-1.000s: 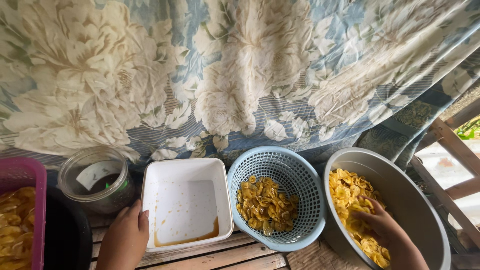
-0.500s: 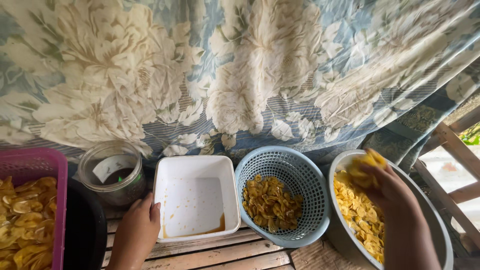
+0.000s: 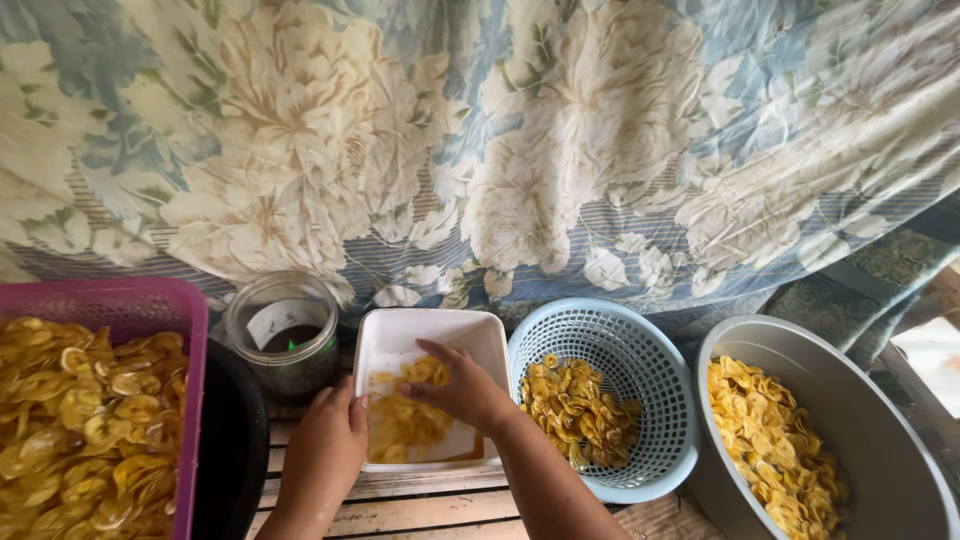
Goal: The person transfers banana chips from a large purple basket into white containers and a blue basket by hand, then uses a green scoop to fill a clear jar with chips from a white container.
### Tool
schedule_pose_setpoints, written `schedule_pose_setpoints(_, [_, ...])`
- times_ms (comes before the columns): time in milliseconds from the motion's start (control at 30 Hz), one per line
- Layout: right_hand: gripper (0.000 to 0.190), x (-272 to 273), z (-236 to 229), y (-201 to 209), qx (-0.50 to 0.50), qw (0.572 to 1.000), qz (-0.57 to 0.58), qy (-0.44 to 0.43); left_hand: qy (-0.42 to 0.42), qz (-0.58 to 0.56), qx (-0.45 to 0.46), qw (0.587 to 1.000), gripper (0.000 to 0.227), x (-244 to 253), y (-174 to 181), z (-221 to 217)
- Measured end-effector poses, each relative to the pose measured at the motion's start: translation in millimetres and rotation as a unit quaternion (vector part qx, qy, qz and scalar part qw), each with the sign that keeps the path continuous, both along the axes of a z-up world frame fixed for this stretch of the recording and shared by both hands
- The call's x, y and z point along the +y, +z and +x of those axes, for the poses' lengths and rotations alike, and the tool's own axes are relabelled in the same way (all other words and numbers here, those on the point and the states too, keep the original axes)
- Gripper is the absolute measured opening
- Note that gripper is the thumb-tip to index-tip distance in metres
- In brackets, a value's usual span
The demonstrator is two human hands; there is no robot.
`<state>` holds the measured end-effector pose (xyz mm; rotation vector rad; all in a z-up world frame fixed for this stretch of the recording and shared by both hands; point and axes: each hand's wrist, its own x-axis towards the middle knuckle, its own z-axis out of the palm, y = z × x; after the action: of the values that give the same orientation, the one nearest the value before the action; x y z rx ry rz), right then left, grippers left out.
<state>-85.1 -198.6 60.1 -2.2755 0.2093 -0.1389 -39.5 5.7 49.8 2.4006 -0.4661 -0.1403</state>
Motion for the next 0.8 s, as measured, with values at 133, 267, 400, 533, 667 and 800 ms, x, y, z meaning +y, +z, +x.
schedule_pose_setpoints(133, [0.060, -18.0, -21.9, 26.9, 0.034, 0.951, 0.297, -0.076, -0.009, -0.012, -0.034, 0.999, 0.041, 1.8, -13.7, 4.8])
schedule_pose_setpoints(267, [0.044, -122.9, -84.3, 68.4, -0.066, 0.870, 0.408, -0.267, -0.005, 0.000, -0.052, 0.999, 0.045, 0.5, -32.3, 15.1])
schedule_pose_setpoints(400, [0.040, -278.5, -184.0, 78.0, -0.223, 0.833, 0.389, -0.324, 0.006, 0.026, -0.032, 0.999, 0.048, 1.0, -49.5, 22.7])
schedule_pose_setpoints(533, [0.057, -357.8, -245.9, 7.0, -0.007, 0.884, 0.159, -0.441, 0.012, 0.075, -0.016, 0.997, 0.049, -3.9, -57.1, 26.7])
schedule_pose_setpoints(667, [0.110, -354.9, -251.5, -45.2, 0.317, 0.866, 0.032, -0.384, 0.026, 0.076, -0.026, 0.996, 0.049, -4.1, -51.3, 20.5])
schedule_pose_setpoints(800, [0.118, -326.7, -246.3, -54.6, 0.397, 0.845, 0.021, -0.358, 0.019, 0.095, -0.105, 0.990, 0.050, -12.6, -13.7, 12.8])
